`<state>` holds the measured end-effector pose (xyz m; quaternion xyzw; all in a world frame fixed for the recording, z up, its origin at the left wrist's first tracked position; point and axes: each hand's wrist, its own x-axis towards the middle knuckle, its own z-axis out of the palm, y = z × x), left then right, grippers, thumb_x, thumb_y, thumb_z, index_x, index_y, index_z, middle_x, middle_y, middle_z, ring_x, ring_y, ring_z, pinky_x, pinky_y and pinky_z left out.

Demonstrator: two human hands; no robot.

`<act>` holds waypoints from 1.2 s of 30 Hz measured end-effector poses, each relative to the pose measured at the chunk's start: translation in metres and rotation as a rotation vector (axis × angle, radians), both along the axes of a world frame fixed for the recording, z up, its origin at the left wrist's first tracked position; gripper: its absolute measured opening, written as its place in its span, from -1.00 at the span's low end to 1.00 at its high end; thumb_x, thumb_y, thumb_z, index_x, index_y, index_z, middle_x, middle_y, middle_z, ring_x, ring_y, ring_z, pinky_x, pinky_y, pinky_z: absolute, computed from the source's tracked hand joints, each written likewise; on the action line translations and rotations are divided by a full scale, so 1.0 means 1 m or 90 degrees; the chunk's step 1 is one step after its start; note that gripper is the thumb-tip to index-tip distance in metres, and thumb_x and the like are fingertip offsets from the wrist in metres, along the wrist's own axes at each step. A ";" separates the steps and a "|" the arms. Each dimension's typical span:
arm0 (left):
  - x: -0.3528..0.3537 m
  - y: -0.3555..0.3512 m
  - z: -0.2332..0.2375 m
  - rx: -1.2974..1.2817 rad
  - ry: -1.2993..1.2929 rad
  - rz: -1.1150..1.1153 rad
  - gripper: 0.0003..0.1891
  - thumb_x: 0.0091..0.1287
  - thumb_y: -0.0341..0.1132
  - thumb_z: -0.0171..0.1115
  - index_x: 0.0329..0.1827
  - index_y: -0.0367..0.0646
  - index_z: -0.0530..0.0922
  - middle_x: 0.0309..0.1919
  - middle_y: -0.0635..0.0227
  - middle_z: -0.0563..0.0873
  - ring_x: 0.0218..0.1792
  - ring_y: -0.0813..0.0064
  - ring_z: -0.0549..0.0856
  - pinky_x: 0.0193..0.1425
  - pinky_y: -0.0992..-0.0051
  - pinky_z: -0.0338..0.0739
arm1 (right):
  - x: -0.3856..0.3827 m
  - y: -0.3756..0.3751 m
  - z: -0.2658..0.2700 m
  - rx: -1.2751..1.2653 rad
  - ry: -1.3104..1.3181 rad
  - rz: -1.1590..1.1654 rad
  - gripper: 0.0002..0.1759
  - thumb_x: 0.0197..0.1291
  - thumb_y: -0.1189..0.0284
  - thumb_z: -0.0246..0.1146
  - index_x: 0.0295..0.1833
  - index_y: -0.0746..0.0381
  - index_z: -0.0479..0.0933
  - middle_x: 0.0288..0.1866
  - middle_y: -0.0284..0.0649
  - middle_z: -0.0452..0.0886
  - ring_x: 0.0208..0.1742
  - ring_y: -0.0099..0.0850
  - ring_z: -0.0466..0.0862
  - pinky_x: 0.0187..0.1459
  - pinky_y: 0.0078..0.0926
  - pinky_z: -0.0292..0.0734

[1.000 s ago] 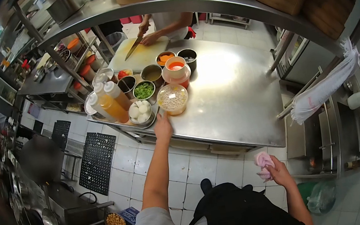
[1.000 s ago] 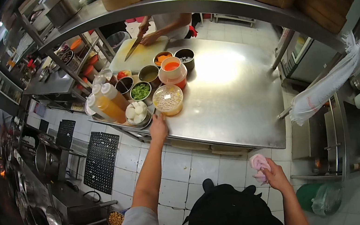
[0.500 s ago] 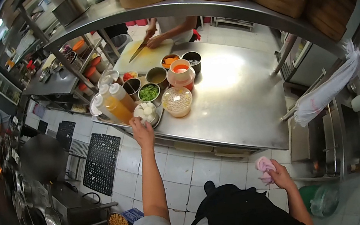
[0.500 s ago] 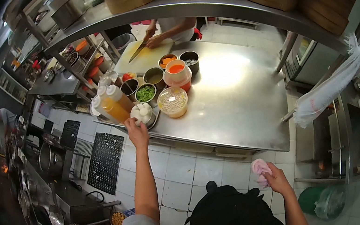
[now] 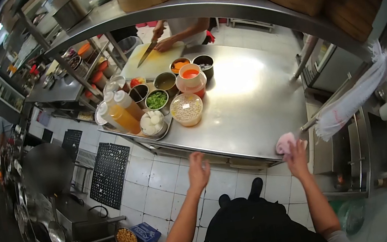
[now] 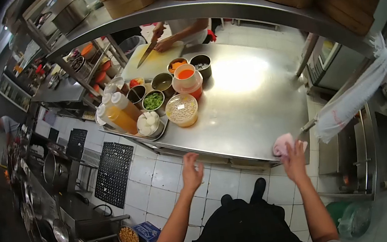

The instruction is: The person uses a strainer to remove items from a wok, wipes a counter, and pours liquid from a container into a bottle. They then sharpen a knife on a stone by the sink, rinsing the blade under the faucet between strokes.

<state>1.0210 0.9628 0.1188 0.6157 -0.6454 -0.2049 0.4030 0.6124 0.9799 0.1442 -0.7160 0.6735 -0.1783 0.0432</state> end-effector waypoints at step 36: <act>-0.066 0.293 -0.141 0.843 0.021 0.179 -0.50 0.29 0.05 0.16 -0.11 -0.28 0.69 -0.08 -0.09 0.72 0.03 -0.10 0.67 0.16 0.14 0.54 | 0.055 -0.402 -0.069 -0.017 0.070 0.138 -0.30 0.15 0.44 0.19 0.46 0.16 0.28 0.43 0.15 0.27 0.47 0.20 0.18 0.51 0.07 -0.03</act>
